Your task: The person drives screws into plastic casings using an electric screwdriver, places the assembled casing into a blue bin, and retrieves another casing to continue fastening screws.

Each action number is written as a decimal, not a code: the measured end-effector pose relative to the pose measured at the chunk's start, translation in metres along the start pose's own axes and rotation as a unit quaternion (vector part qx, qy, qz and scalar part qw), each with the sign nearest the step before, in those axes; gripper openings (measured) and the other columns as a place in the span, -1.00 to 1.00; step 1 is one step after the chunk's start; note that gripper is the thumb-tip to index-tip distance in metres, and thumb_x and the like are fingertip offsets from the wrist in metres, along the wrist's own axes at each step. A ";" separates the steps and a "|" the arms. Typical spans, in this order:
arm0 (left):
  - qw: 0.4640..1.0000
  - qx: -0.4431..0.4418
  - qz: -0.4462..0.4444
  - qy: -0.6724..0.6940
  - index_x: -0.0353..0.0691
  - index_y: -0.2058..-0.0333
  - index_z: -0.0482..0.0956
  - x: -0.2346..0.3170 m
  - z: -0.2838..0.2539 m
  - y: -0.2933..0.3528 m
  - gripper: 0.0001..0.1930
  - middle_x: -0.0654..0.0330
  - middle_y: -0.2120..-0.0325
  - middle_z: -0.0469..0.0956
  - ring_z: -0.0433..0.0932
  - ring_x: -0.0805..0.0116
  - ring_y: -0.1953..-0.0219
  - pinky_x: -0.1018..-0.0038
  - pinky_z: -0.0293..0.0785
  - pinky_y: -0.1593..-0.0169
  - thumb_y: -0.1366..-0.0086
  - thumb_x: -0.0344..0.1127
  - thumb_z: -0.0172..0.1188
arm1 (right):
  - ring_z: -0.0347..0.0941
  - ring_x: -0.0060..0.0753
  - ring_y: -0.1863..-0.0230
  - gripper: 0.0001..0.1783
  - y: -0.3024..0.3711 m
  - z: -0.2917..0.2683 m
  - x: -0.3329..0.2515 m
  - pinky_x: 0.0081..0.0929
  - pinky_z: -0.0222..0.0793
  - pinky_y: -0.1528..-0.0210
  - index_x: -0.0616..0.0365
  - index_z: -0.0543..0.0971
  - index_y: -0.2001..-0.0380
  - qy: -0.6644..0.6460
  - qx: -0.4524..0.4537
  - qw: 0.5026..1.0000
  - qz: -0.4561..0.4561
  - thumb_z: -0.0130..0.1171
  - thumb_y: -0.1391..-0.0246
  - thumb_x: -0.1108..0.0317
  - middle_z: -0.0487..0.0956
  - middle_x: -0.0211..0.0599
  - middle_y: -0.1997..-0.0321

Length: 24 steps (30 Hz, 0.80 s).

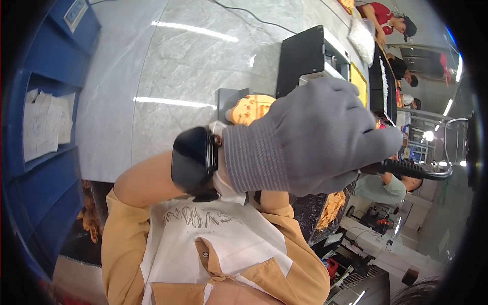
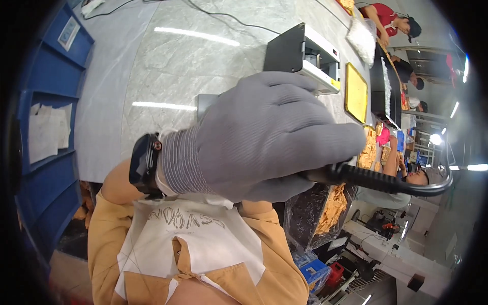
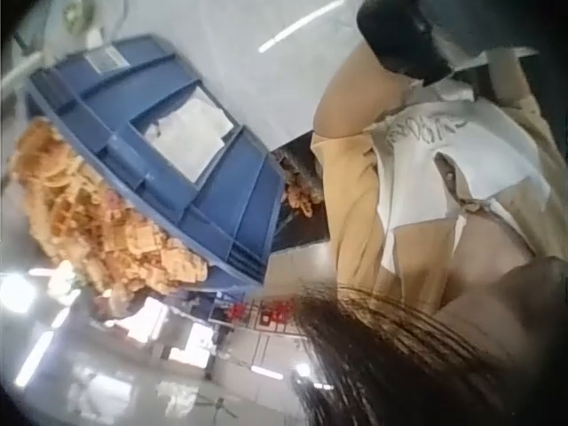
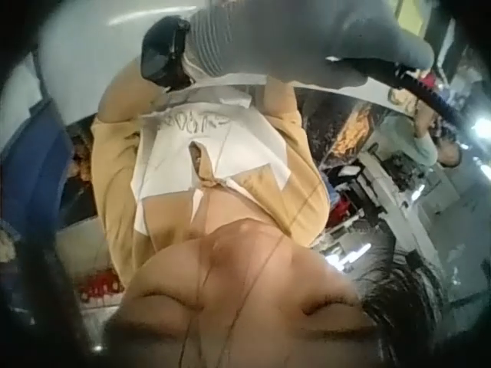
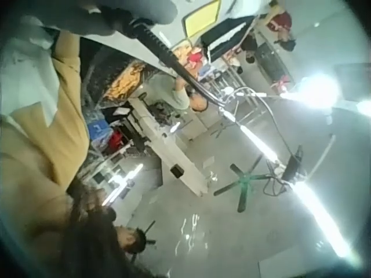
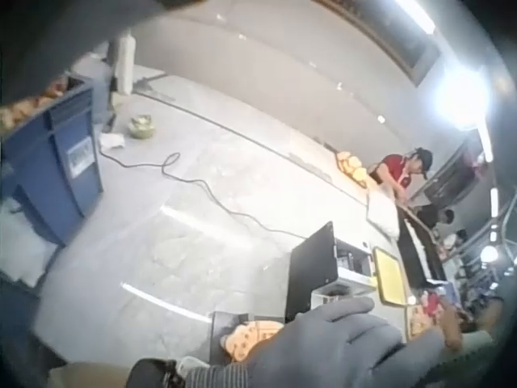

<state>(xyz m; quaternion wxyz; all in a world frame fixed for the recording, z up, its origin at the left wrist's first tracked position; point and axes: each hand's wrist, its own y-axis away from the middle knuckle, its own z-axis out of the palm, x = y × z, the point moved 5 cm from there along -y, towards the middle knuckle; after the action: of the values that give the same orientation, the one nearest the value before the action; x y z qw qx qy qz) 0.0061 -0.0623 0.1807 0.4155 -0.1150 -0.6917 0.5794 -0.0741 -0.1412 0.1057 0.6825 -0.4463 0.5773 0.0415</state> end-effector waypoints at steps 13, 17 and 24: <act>0.990 -0.126 -0.048 0.035 -0.04 0.30 0.48 -0.002 -0.016 -0.005 -0.75 0.30 0.69 0.46 0.54 0.36 0.56 0.46 0.51 0.44 0.01 -0.23 0.22 | 0.40 -0.49 0.48 -0.56 -0.003 0.004 0.012 -0.57 0.34 0.33 0.27 0.25 0.17 -0.017 -0.003 1.000 0.006 0.18 0.13 0.54 0.49 -0.29 0.51; 0.989 -0.142 -0.036 0.011 -0.04 0.27 0.48 0.000 -0.016 -0.007 -0.73 0.28 0.68 0.47 0.55 0.35 0.55 0.46 0.51 0.44 0.01 -0.26 0.21 | 0.41 -0.49 0.46 -0.54 0.013 0.015 0.003 -0.57 0.34 0.31 0.27 0.24 0.15 -0.002 0.007 1.000 0.002 0.18 0.13 0.55 0.49 -0.29 0.50; 0.982 -0.150 -0.082 0.076 -0.12 0.26 0.46 -0.003 -0.020 -0.007 -0.71 0.23 0.58 0.51 0.56 0.31 0.51 0.42 0.52 0.40 0.02 -0.29 0.19 | 0.42 -0.49 0.41 -0.51 0.025 0.031 -0.004 -0.57 0.34 0.27 0.28 0.23 0.12 0.015 0.012 1.000 -0.007 0.19 0.14 0.56 0.50 -0.30 0.50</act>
<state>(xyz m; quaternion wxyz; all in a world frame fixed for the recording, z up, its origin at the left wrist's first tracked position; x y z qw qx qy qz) 0.0248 -0.0526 0.1854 0.4908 -0.1628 -0.7445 0.4223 -0.0666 -0.1039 0.0927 0.6798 -0.4424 0.5845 0.0232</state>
